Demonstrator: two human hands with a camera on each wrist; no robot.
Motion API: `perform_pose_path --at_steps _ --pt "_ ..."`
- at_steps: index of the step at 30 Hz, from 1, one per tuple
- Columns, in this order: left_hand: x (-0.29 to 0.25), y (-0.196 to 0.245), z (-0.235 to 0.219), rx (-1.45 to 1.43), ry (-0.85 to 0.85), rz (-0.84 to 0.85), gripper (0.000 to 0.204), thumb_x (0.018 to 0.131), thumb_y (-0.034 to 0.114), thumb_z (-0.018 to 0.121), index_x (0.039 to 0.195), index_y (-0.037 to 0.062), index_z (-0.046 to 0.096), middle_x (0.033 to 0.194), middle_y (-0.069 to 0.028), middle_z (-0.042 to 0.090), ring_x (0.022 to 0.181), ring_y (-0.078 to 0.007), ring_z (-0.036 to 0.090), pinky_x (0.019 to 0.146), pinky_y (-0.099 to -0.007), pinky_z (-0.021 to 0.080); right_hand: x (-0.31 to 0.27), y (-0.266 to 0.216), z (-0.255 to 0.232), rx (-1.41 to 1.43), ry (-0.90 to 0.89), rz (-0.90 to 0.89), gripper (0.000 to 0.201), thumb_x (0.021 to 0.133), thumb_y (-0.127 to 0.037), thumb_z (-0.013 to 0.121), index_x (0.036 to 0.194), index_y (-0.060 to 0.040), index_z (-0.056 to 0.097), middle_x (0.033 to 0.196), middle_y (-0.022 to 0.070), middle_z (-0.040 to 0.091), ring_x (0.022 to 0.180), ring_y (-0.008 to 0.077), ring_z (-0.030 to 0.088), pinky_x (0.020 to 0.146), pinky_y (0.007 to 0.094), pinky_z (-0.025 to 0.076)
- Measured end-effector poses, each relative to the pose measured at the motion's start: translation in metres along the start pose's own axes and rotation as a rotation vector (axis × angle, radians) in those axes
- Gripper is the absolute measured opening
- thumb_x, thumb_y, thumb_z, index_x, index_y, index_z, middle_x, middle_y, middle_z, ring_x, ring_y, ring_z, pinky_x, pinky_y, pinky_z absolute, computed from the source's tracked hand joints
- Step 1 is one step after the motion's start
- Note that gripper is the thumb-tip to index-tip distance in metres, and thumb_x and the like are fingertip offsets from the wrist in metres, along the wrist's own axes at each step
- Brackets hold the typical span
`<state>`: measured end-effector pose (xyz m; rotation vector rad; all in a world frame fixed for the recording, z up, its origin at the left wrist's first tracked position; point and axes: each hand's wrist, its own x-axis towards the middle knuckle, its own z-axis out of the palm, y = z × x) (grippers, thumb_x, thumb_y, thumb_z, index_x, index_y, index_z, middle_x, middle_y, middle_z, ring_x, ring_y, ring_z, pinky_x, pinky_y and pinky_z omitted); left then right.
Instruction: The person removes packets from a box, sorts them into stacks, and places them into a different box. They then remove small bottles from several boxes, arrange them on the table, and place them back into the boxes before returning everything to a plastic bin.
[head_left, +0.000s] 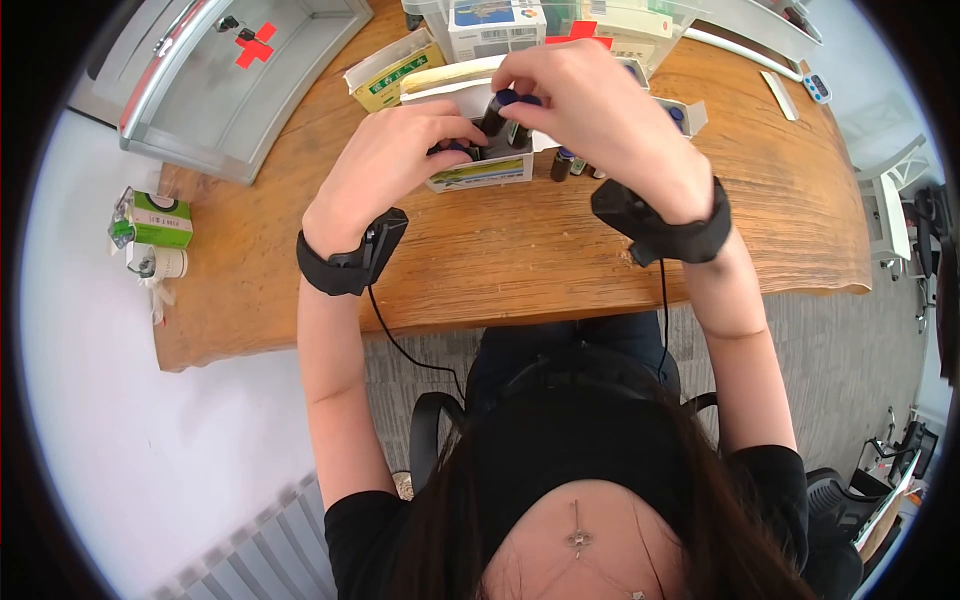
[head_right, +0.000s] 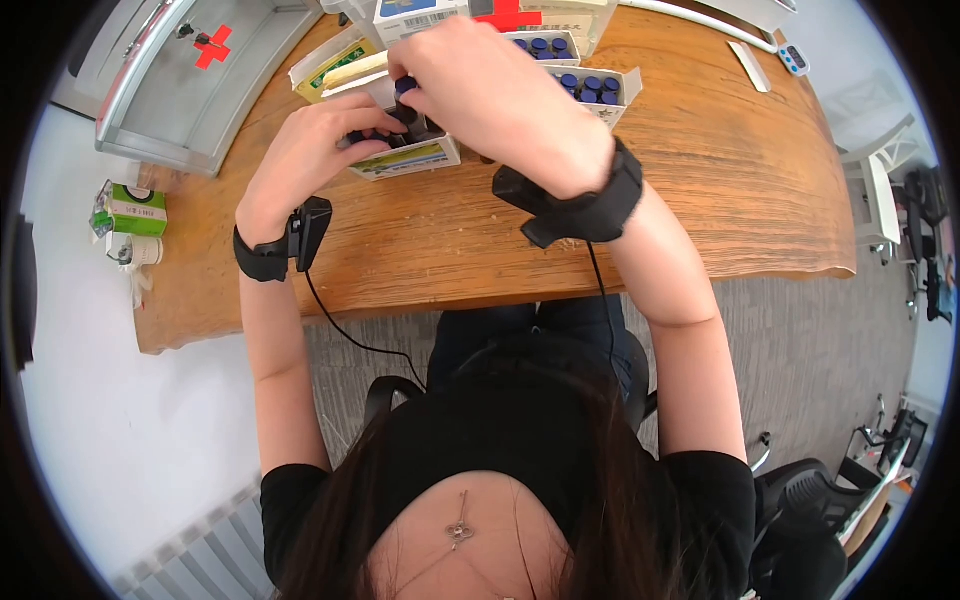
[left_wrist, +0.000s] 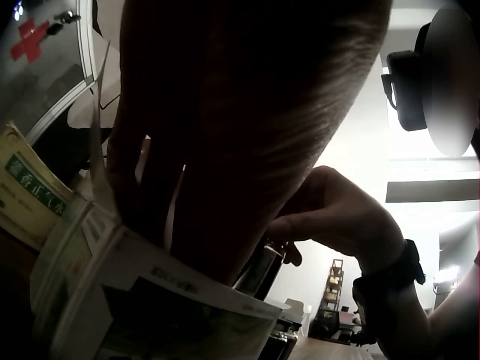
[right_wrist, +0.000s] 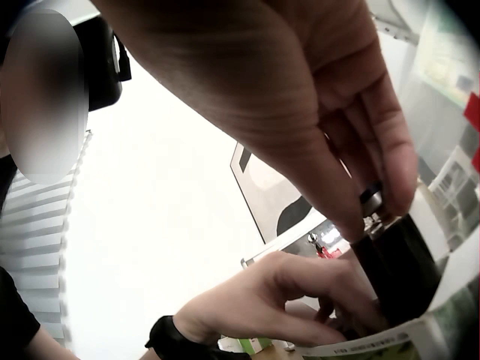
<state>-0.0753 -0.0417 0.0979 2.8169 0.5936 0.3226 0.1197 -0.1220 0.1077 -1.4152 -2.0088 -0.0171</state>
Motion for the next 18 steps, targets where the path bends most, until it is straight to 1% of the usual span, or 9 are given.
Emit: perform_pose_path --at_steps 1,2,6,7,8,10,14,15,18 --pt "0.0 0.0 0.0 -0.004 -0.001 0.015 0.022 0.075 0.008 0.067 0.097 0.0087 0.067 0.093 -0.0041 0.064 0.083 -0.0237 0.062 0.073 -0.0322 0.05 -0.002 -0.002 -0.01 0.025 -0.007 0.012 0.019 0.078 -0.008 0.07 0.095 -0.0005 0.065 0.077 0.0122 0.066 0.068 0.0212 0.065 0.063 0.0294 0.051" --pt "0.001 0.001 0.0 -0.007 0.0 0.016 0.022 0.075 0.008 0.067 0.097 0.0087 0.067 0.093 -0.0041 0.064 0.083 -0.0237 0.062 0.073 -0.0322 0.05 -0.005 -0.004 -0.022 0.022 -0.01 0.013 0.019 0.078 -0.008 0.07 0.095 -0.0005 0.065 0.077 0.0122 0.066 0.068 0.0212 0.065 0.063 0.0294 0.051" --pt "0.001 0.001 0.001 0.028 -0.02 0.063 0.021 0.076 0.008 0.066 0.096 0.0091 0.068 0.089 -0.0025 0.063 0.083 -0.0218 0.061 0.073 -0.0319 0.049 -0.034 0.0 -0.064 0.117 0.051 0.101 0.023 0.075 -0.007 0.073 0.097 -0.002 0.067 0.078 0.0058 0.067 0.065 0.0113 0.061 0.062 0.023 0.049" --pt "0.002 0.0 0.001 0.009 -0.019 0.087 0.02 0.076 0.008 0.066 0.095 0.0092 0.069 0.087 -0.0019 0.062 0.083 -0.021 0.061 0.072 -0.0317 0.049 -0.042 0.001 -0.072 0.116 0.022 0.163 0.019 0.077 -0.007 0.07 0.093 -0.0004 0.066 0.069 0.0102 0.063 0.065 0.0167 0.063 0.06 0.0278 0.05" --pt "0.002 -0.001 0.001 0.008 -0.017 0.087 0.02 0.076 0.008 0.066 0.095 0.0092 0.069 0.087 -0.0019 0.062 0.083 -0.021 0.061 0.072 -0.0317 0.049 -0.05 0.005 -0.077 0.114 0.02 0.162 0.019 0.077 -0.007 0.07 0.093 -0.0004 0.066 0.069 0.0102 0.063 0.065 0.0167 0.063 0.06 0.0278 0.05" --pt "0.003 -0.002 0.003 -0.004 -0.01 0.125 0.017 0.076 0.008 0.066 0.092 0.0093 0.071 0.087 -0.001 0.062 0.082 -0.0199 0.06 0.071 -0.0311 0.049 -0.067 0.013 -0.08 0.065 -0.103 0.3 0.019 0.077 -0.006 0.069 0.094 0.0 0.066 0.07 0.0104 0.064 0.065 0.0172 0.063 0.06 0.0282 0.049" --pt "0.006 -0.003 0.004 -0.012 -0.031 0.123 0.017 0.075 0.009 0.067 0.091 0.0091 0.071 0.086 -0.0011 0.062 0.081 -0.0195 0.06 0.07 -0.031 0.048 -0.083 0.028 -0.062 0.012 -0.201 0.419 0.015 0.078 -0.006 0.067 0.091 0.0013 0.064 0.072 0.0143 0.064 0.064 0.0255 0.062 0.061 0.0335 0.048" --pt "0.007 -0.003 0.004 -0.024 -0.039 0.105 0.016 0.075 0.009 0.067 0.09 0.0089 0.071 0.086 -0.001 0.062 0.08 -0.0195 0.06 0.07 -0.031 0.048 -0.084 0.03 -0.058 -0.034 -0.187 0.382 0.013 0.079 -0.006 0.066 0.088 0.0017 0.063 0.075 0.0159 0.064 0.067 0.0297 0.061 0.063 0.0361 0.049" --pt "0.006 -0.005 0.003 -0.038 -0.038 0.09 0.015 0.076 0.009 0.066 0.09 0.0078 0.07 0.086 -0.0012 0.062 0.08 -0.0196 0.06 0.07 -0.031 0.048 -0.085 0.039 -0.046 -0.074 -0.177 0.34 0.013 0.079 -0.007 0.065 0.089 0.0008 0.063 0.079 0.0153 0.064 0.072 0.0312 0.061 0.067 0.037 0.049"
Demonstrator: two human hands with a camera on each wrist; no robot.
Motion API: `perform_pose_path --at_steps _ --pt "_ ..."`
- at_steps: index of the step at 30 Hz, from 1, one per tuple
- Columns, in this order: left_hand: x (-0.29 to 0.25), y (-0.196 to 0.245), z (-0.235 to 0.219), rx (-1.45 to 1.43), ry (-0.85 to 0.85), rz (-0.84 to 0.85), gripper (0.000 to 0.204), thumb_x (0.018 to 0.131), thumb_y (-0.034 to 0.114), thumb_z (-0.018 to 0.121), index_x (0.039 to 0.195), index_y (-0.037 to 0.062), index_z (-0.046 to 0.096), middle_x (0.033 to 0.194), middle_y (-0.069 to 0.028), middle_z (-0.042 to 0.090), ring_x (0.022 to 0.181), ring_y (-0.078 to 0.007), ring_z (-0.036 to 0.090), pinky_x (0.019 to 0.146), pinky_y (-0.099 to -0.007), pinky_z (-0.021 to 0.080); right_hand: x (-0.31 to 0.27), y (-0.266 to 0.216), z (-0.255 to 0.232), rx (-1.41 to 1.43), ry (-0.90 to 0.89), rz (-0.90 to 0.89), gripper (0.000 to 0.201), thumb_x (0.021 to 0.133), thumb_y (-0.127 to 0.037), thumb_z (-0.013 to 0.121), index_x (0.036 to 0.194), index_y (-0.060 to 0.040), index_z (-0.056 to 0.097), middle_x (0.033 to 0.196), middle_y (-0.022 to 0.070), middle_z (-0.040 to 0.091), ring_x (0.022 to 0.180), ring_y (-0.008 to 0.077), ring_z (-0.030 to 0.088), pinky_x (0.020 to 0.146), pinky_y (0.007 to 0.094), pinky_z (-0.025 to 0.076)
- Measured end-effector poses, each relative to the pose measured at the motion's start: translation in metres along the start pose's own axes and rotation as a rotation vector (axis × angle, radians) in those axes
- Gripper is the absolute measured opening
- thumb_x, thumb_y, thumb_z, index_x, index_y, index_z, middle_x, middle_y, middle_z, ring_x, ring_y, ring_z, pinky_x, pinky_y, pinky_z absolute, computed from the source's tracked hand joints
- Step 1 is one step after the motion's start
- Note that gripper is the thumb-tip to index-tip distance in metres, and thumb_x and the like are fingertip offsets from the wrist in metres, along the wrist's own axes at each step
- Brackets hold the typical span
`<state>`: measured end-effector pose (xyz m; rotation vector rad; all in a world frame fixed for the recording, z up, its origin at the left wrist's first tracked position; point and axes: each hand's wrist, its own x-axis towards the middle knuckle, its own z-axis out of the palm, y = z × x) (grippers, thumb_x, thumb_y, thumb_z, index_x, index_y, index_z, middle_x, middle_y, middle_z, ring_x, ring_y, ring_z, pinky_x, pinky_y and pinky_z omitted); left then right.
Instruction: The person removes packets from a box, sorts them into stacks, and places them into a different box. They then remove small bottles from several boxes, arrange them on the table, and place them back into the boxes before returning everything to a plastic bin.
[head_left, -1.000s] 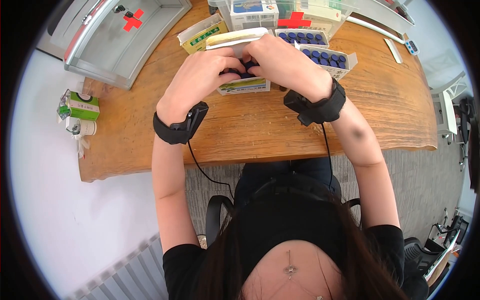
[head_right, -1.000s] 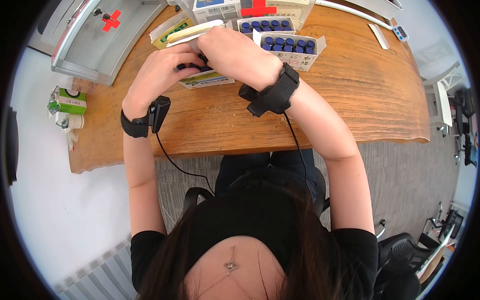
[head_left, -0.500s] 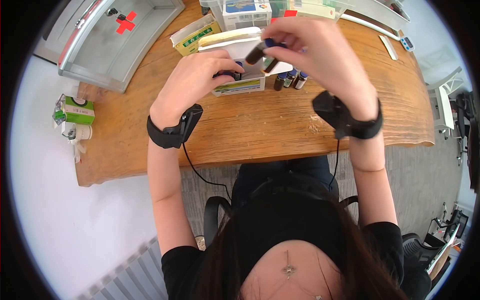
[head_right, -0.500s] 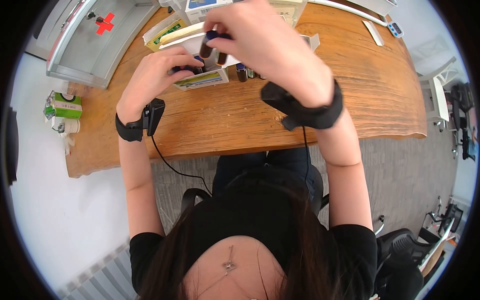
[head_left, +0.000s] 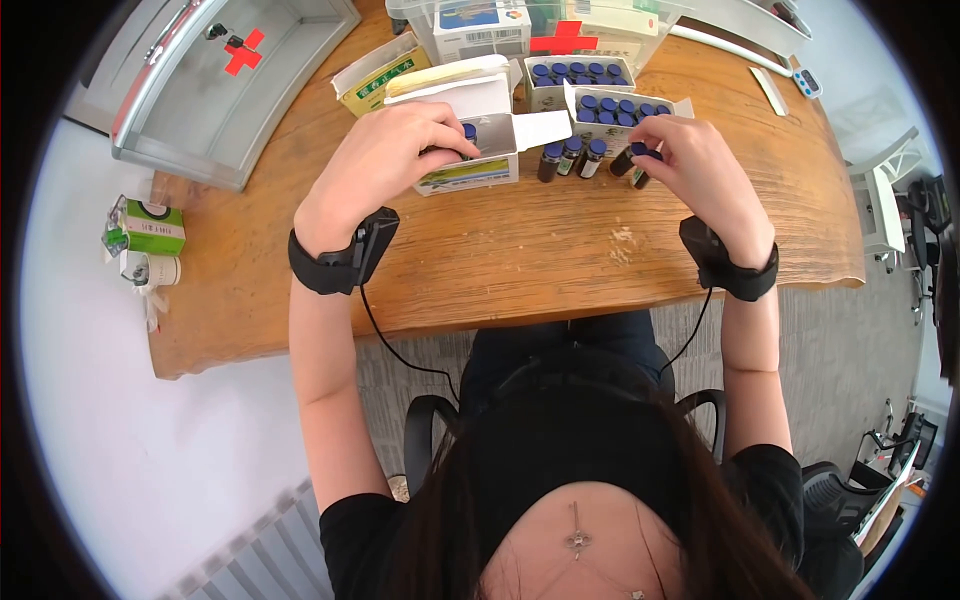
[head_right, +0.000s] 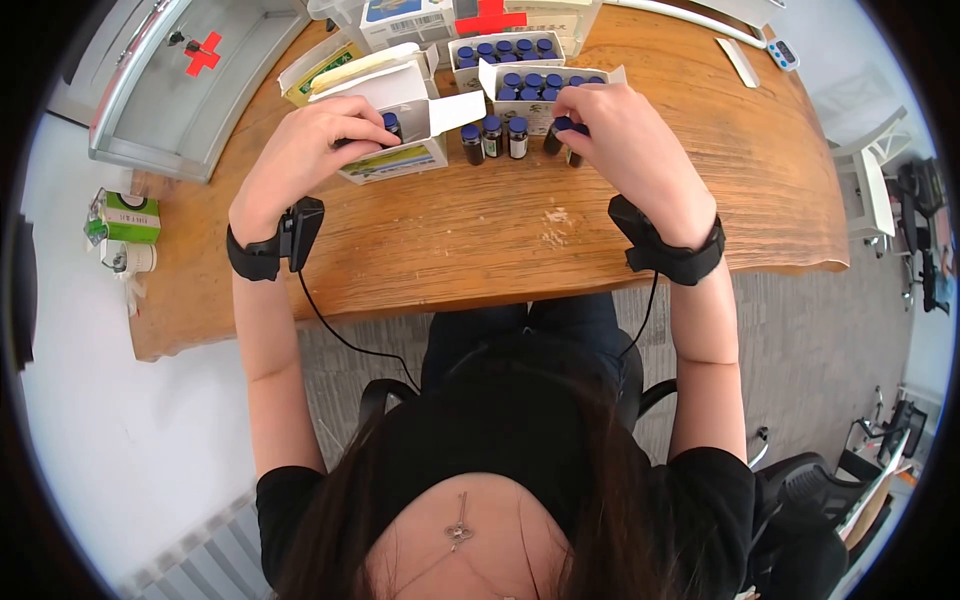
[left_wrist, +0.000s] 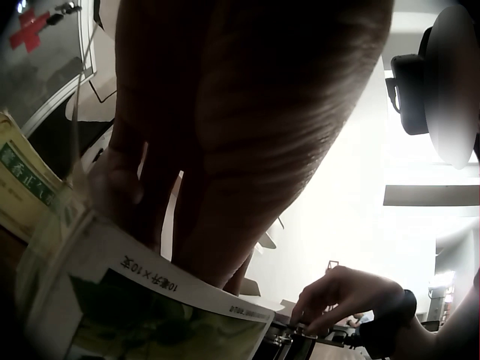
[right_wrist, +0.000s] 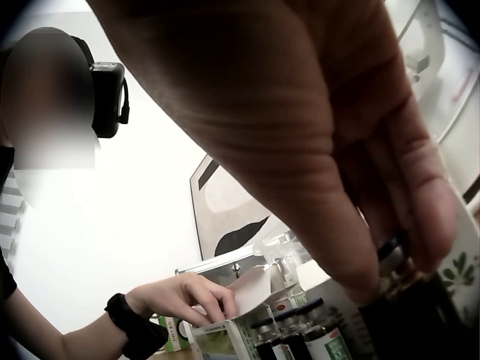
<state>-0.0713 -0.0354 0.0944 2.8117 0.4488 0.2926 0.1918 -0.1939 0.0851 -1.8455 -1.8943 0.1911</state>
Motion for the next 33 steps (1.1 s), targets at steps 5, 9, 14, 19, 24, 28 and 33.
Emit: perform_pose_path --at_steps 5,9,14,19,24,28,33 --pt "-0.001 -0.003 0.004 -0.039 0.046 -0.019 0.014 0.078 0.007 0.065 0.092 0.0052 0.067 0.088 -0.0028 0.062 0.078 -0.0204 0.06 0.07 -0.0301 0.048 0.0 0.003 0.005 -0.041 -0.001 -0.018 0.015 0.08 -0.007 0.064 0.093 -0.0006 0.063 0.084 0.0146 0.063 0.078 0.0322 0.061 0.07 0.0379 0.048" --pt "0.0 -0.001 0.001 -0.096 0.08 -0.039 0.012 0.081 0.005 0.063 0.093 0.0044 0.065 0.088 -0.0047 0.061 0.077 -0.0195 0.06 0.068 -0.0294 0.048 -0.005 0.006 0.006 -0.009 0.025 -0.038 0.018 0.079 -0.006 0.065 0.096 -0.0017 0.062 0.086 0.0142 0.063 0.076 0.0323 0.061 0.068 0.038 0.049" --pt "-0.002 -0.002 -0.003 -0.116 0.128 -0.021 0.01 0.083 0.003 0.062 0.092 0.0039 0.064 0.09 -0.0042 0.061 0.078 -0.0186 0.059 0.069 -0.0289 0.048 -0.007 -0.001 0.001 0.049 0.035 0.008 0.022 0.078 -0.006 0.066 0.1 -0.0031 0.061 0.085 0.0136 0.063 0.07 0.0293 0.061 0.064 0.0355 0.049" --pt "-0.007 0.008 -0.013 -0.09 0.213 -0.023 0.011 0.083 0.001 0.061 0.093 0.0038 0.065 0.093 -0.0045 0.061 0.083 -0.0187 0.061 0.072 -0.0278 0.048 -0.008 0.001 -0.002 0.09 0.036 0.01 0.026 0.077 -0.005 0.067 0.103 -0.004 0.061 0.083 0.0128 0.063 0.067 0.0257 0.061 0.062 0.0333 0.049" --pt "-0.013 0.034 -0.036 -0.073 0.371 -0.016 0.013 0.081 -0.003 0.061 0.091 0.0037 0.065 0.093 -0.0046 0.062 0.084 -0.0191 0.061 0.072 -0.0271 0.048 -0.01 0.003 -0.003 0.074 0.022 -0.004 0.026 0.077 -0.005 0.067 0.103 -0.0046 0.061 0.083 0.0119 0.063 0.066 0.0245 0.062 0.062 0.0329 0.05" --pt "-0.014 0.059 -0.036 -0.026 0.431 0.077 0.015 0.077 -0.005 0.063 0.089 0.0045 0.065 0.095 -0.0033 0.062 0.084 -0.0191 0.061 0.072 -0.0276 0.048 -0.01 0.005 -0.003 0.072 0.026 -0.003 0.026 0.078 -0.006 0.068 0.103 -0.0051 0.062 0.083 0.0118 0.064 0.067 0.0245 0.063 0.062 0.0325 0.049" --pt "-0.005 0.072 0.0 -0.096 0.335 0.149 0.015 0.076 -0.003 0.063 0.089 0.0052 0.064 0.094 -0.0034 0.06 0.085 -0.0216 0.06 0.072 -0.0306 0.048 -0.014 0.005 -0.006 0.016 0.035 -0.01 0.026 0.079 -0.005 0.068 0.104 -0.0054 0.063 0.078 0.0084 0.06 0.064 0.0189 0.057 0.062 0.0296 0.048"
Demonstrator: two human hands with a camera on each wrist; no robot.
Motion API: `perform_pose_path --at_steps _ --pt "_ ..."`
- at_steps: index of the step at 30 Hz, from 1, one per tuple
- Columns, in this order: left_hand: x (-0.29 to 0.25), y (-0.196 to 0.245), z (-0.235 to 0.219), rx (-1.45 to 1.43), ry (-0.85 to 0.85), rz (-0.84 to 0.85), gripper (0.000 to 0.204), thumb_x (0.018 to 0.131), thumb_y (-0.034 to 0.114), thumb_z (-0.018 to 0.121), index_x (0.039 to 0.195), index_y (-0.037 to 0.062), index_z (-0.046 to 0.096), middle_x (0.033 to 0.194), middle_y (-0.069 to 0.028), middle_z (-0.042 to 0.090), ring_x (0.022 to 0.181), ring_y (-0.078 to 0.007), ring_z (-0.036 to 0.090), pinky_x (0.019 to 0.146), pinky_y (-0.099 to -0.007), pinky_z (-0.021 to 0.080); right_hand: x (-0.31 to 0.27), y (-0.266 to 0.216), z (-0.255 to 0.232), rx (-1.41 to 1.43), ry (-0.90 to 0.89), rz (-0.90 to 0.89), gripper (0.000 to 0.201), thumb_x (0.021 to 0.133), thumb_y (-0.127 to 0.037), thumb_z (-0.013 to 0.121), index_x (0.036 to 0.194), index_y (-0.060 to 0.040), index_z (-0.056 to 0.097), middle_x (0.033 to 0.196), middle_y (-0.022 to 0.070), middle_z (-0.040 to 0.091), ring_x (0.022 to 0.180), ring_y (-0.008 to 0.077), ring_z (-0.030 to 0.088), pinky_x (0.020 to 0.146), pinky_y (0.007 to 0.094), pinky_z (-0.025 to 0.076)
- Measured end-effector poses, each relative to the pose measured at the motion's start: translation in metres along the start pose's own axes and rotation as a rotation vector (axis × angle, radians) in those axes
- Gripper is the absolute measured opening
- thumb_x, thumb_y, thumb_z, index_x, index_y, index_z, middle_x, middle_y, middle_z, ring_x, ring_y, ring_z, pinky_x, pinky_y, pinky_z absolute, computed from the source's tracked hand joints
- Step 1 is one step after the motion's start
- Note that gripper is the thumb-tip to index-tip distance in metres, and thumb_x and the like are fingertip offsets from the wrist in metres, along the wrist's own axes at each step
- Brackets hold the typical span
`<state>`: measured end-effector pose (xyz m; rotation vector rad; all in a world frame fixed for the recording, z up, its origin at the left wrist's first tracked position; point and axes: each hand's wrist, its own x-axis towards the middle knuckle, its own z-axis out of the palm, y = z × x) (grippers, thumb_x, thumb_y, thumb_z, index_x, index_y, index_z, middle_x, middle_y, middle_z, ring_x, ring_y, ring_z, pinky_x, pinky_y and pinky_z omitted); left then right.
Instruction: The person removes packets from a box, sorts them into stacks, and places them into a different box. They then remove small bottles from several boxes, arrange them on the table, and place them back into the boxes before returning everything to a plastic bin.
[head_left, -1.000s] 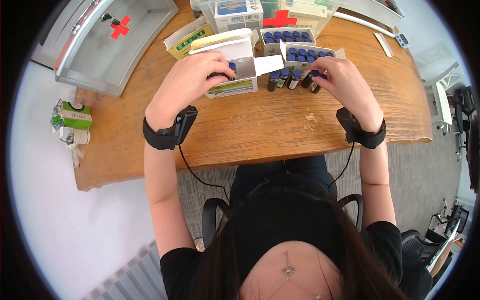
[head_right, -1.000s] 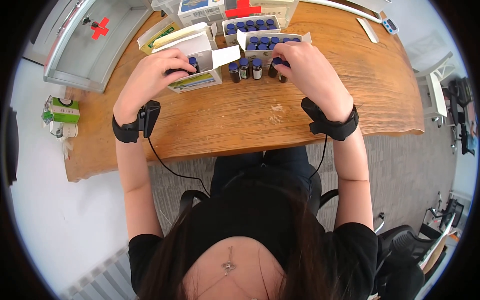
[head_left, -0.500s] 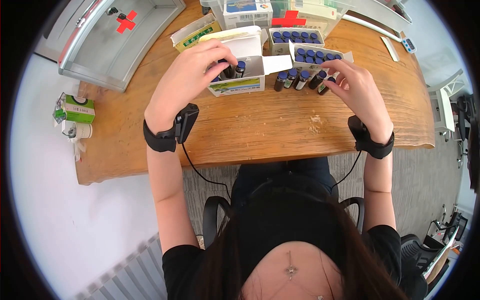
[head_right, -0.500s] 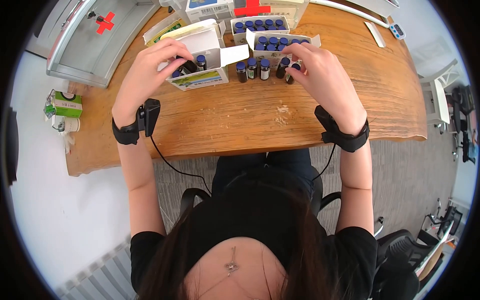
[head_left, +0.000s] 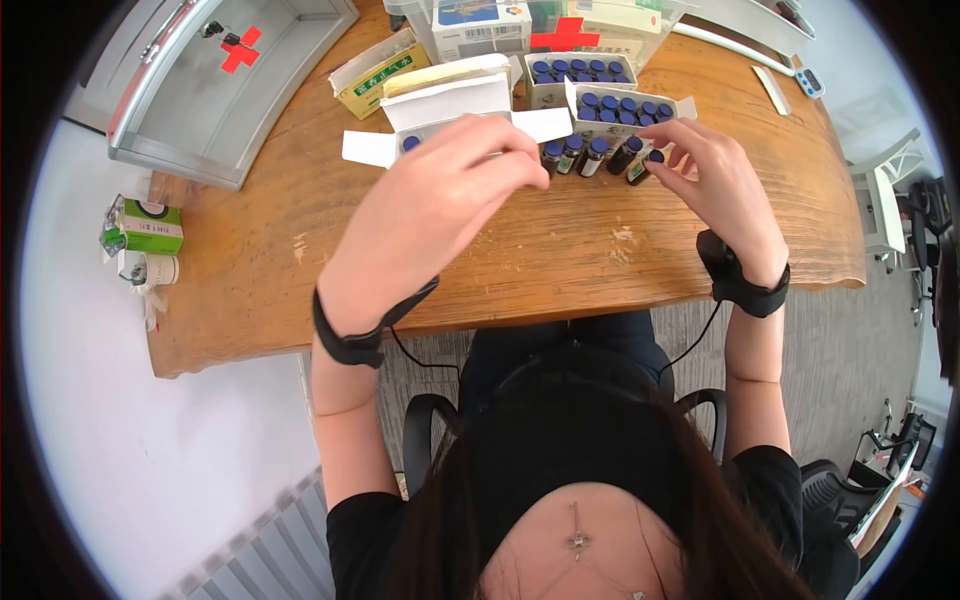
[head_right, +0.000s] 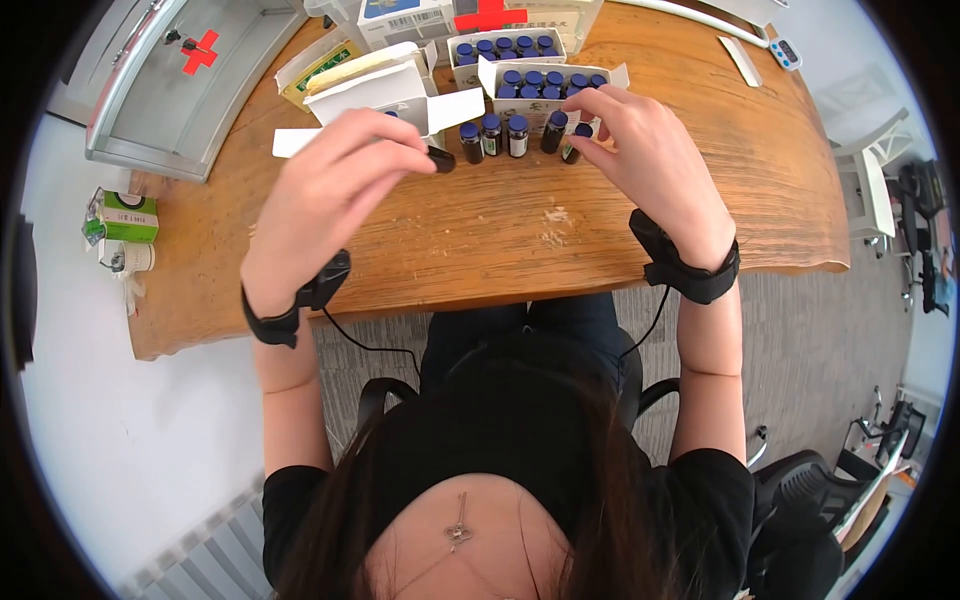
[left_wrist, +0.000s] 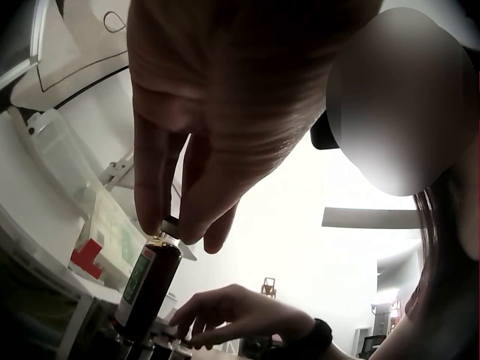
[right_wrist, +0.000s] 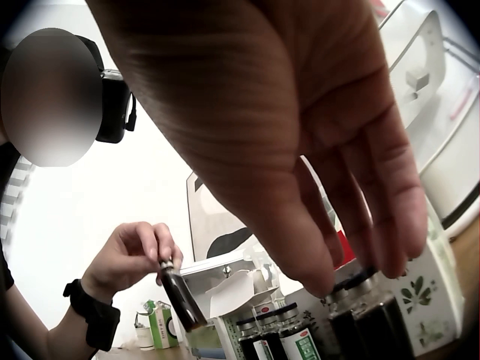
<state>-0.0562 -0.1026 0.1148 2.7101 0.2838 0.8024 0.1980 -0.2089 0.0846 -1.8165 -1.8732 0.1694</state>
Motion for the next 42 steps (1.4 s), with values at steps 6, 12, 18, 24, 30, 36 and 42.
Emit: perform_pose_path --at_steps 6,12,18,24,30,36,42 --pt "0.0 -0.006 0.037 0.032 -0.135 -0.003 0.016 0.077 0.0 0.061 0.093 0.0025 0.06 0.094 -0.006 0.058 0.088 -0.0243 0.059 0.075 -0.0339 0.05 0.003 -0.018 -0.009 -0.059 0.116 -0.118 0.018 0.081 -0.014 0.067 0.096 -0.004 0.063 0.085 0.0101 0.063 0.07 0.028 0.061 0.064 0.0344 0.048" --pt "0.005 -0.01 0.055 0.048 -0.096 -0.008 0.018 0.078 -0.001 0.06 0.095 0.0027 0.06 0.093 -0.0082 0.059 0.087 -0.028 0.06 0.071 -0.0372 0.051 0.029 -0.04 0.003 -0.027 0.168 -0.325 0.015 0.08 -0.013 0.065 0.091 -0.0027 0.063 0.087 0.0101 0.062 0.075 0.0288 0.06 0.066 0.0372 0.049" --pt "0.006 -0.008 0.051 0.092 -0.092 -0.031 0.025 0.077 0.001 0.052 0.101 0.0012 0.059 0.096 -0.0102 0.058 0.089 -0.0275 0.06 0.074 -0.0366 0.051 0.042 -0.044 0.018 0.005 0.168 -0.375 0.014 0.08 -0.012 0.064 0.09 -0.0017 0.063 0.088 0.0121 0.063 0.082 0.0305 0.061 0.071 0.0379 0.05" --pt "0.005 -0.008 0.049 0.115 -0.099 -0.032 0.026 0.078 0.003 0.054 0.103 0.0033 0.06 0.096 -0.0097 0.059 0.089 -0.0271 0.06 0.075 -0.0366 0.051 0.044 -0.041 0.022 0.028 0.142 -0.339 0.013 0.083 -0.011 0.063 0.093 -0.0022 0.064 0.086 0.0098 0.063 0.078 0.0286 0.061 0.067 0.0335 0.049" --pt "-0.002 -0.008 0.018 0.064 0.093 -0.143 0.018 0.08 0.008 0.064 0.097 0.0057 0.063 0.091 -0.0091 0.061 0.087 -0.0289 0.061 0.075 -0.034 0.05 0.049 -0.045 0.019 0.007 0.145 -0.36 0.011 0.081 -0.011 0.062 0.089 -0.0021 0.063 0.084 0.0115 0.062 0.081 0.03 0.062 0.069 0.0381 0.051" --pt "-0.021 -0.028 -0.015 0.368 -0.048 -0.422 0.009 0.08 0.008 0.062 0.088 0.0048 0.065 0.086 -0.0093 0.063 0.084 -0.0257 0.06 0.074 -0.0368 0.045 0.073 -0.064 0.043 0.008 0.151 -0.52 0.007 0.078 -0.006 0.061 0.082 -0.0021 0.066 0.076 0.0134 0.063 0.074 0.031 0.064 0.064 0.037 0.053" --pt "-0.023 -0.029 -0.015 0.439 -0.109 -0.469 0.012 0.077 0.008 0.066 0.089 0.0049 0.067 0.079 -0.009 0.065 0.083 -0.0249 0.06 0.075 -0.0361 0.044 0.085 -0.069 0.064 -0.091 -0.061 -0.423 0.01 0.077 -0.007 0.064 0.085 -0.0011 0.065 0.078 0.0127 0.065 0.076 0.0319 0.063 0.067 0.039 0.05"
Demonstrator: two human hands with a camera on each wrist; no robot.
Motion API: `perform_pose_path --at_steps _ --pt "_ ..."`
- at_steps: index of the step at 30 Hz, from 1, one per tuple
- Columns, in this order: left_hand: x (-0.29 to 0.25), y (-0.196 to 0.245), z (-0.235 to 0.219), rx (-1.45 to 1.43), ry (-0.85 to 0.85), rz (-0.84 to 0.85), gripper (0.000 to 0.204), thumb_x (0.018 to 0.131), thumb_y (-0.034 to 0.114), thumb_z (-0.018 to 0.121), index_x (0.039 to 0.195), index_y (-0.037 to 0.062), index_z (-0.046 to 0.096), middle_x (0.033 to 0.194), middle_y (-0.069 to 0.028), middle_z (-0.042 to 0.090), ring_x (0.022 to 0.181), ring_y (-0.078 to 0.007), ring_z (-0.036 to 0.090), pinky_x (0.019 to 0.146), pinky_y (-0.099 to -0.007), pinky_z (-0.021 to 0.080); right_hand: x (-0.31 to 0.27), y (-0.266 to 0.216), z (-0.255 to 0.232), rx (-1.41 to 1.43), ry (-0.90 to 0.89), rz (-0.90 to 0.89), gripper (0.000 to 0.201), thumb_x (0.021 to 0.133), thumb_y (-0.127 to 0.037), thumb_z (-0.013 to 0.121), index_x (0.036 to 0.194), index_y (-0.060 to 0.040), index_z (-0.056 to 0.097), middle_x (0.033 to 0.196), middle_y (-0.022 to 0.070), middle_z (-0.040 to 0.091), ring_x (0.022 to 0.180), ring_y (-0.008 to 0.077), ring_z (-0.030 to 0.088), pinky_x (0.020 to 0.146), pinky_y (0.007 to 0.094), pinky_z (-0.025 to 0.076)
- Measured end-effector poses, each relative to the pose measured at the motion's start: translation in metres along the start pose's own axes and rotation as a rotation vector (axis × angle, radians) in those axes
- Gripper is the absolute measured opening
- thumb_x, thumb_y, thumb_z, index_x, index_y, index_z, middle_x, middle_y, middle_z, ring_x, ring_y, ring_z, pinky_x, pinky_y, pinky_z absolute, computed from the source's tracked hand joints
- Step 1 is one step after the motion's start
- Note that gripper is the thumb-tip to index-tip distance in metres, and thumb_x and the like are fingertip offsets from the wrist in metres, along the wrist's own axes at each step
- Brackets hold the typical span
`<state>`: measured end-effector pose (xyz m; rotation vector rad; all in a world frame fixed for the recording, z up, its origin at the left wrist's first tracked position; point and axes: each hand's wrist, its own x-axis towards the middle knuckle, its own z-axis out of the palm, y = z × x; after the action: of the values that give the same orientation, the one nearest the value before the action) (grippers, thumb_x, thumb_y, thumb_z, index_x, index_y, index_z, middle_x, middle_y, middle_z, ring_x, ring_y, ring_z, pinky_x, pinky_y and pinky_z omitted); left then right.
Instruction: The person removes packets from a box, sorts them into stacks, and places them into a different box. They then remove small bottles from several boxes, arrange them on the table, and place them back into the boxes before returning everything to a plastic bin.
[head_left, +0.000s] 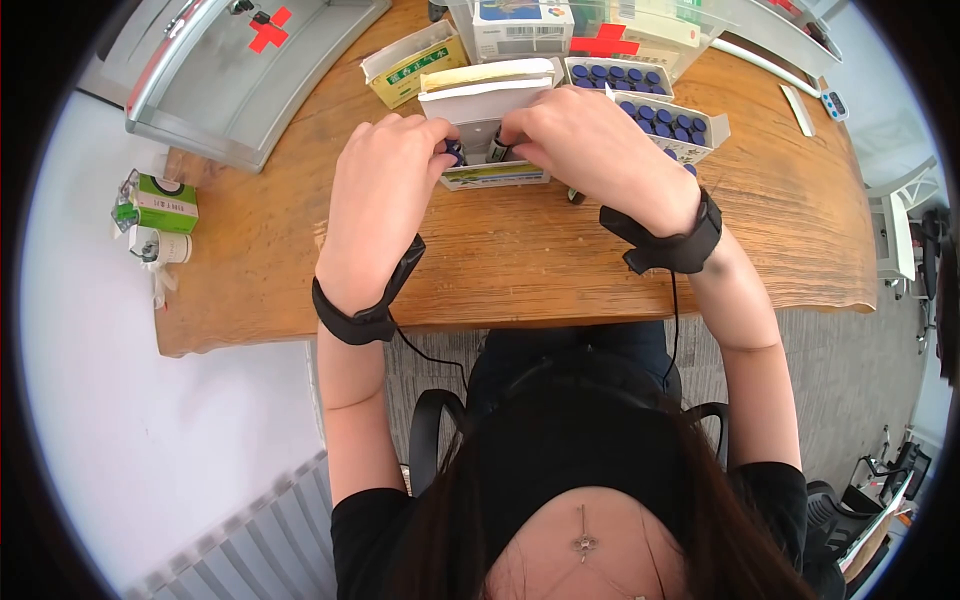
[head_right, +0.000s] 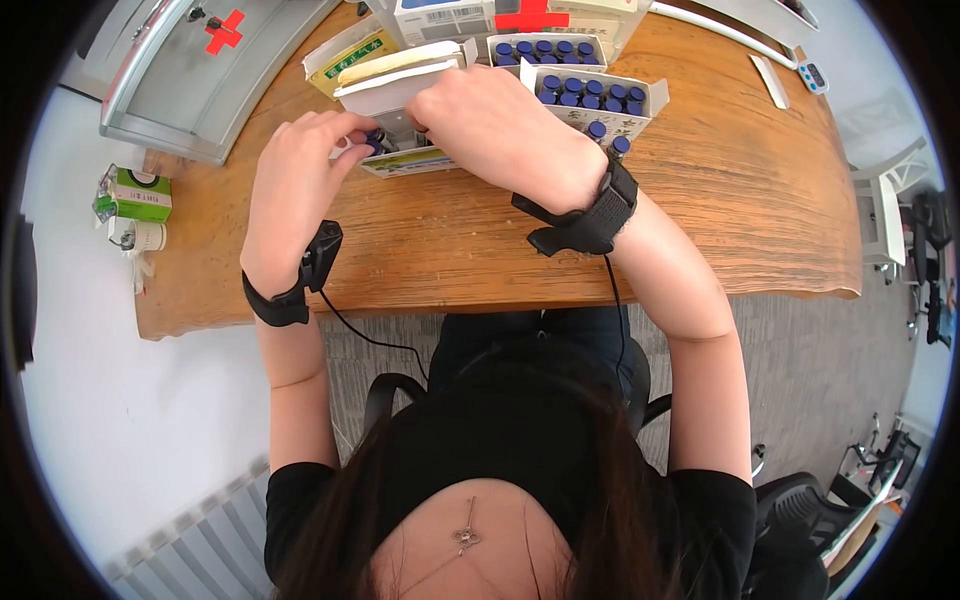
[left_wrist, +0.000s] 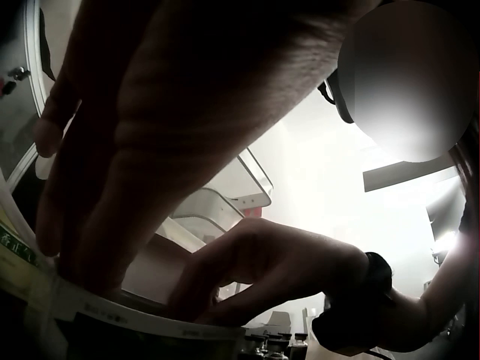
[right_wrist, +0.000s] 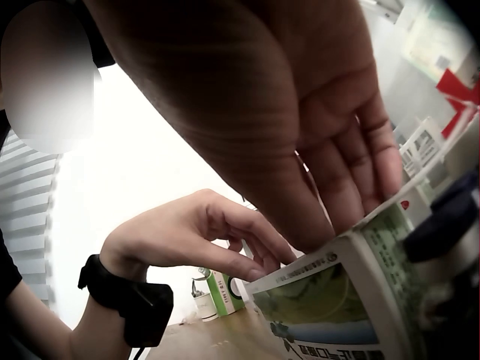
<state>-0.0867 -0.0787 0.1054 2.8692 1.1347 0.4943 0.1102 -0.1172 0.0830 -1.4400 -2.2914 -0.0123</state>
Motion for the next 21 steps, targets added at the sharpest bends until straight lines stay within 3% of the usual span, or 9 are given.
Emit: perform_pose_path --at_steps 2,8,12,15,21 --pt "-0.002 -0.002 0.0 -0.013 0.008 -0.007 0.015 0.076 0.008 0.067 0.091 0.0051 0.067 0.078 -0.0088 0.065 0.082 -0.0253 0.06 0.075 -0.036 0.044 0.001 0.0 0.001 0.015 -0.057 0.02 0.011 0.076 -0.007 0.066 0.084 -0.0008 0.064 0.079 0.0126 0.065 0.076 0.0319 0.063 0.067 0.0391 0.05" --pt "-0.001 -0.003 -0.005 -0.032 -0.042 -0.02 0.02 0.075 0.009 0.068 0.095 0.0053 0.068 0.083 -0.0103 0.066 0.082 -0.0274 0.06 0.075 -0.0372 0.045 0.002 -0.003 0.0 0.06 0.041 0.024 0.017 0.073 -0.007 0.07 0.087 -0.001 0.062 0.077 0.014 0.065 0.078 0.0326 0.063 0.068 0.039 0.05" --pt "0.002 -0.007 -0.002 -0.059 -0.035 0.004 0.025 0.076 0.013 0.068 0.1 0.0084 0.068 0.084 -0.012 0.063 0.084 -0.0274 0.059 0.076 -0.0361 0.046 0.008 -0.005 -0.003 -0.057 0.002 0.006 0.017 0.073 -0.009 0.07 0.087 -0.0019 0.064 0.074 0.0137 0.065 0.076 0.0318 0.063 0.066 0.0395 0.05" --pt "0.008 -0.009 0.008 -0.084 0.027 0.099 0.018 0.077 0.012 0.067 0.095 0.007 0.069 0.084 -0.0114 0.066 0.085 -0.0281 0.059 0.077 -0.0378 0.046 0.014 -0.002 0.002 -0.099 -0.045 0.016 0.017 0.073 -0.01 0.07 0.088 -0.003 0.067 0.073 0.0134 0.065 0.074 0.0312 0.064 0.065 0.0391 0.051" --pt "0.013 -0.004 0.016 -0.017 0.027 0.093 0.015 0.077 0.011 0.066 0.091 0.0067 0.07 0.085 -0.0114 0.066 0.085 -0.0283 0.06 0.078 -0.0384 0.046 0.021 0.007 0.02 -0.081 -0.063 0.018 0.016 0.074 -0.012 0.069 0.089 -0.0065 0.07 0.074 0.0127 0.066 0.073 0.03 0.064 0.065 0.0376 0.052"
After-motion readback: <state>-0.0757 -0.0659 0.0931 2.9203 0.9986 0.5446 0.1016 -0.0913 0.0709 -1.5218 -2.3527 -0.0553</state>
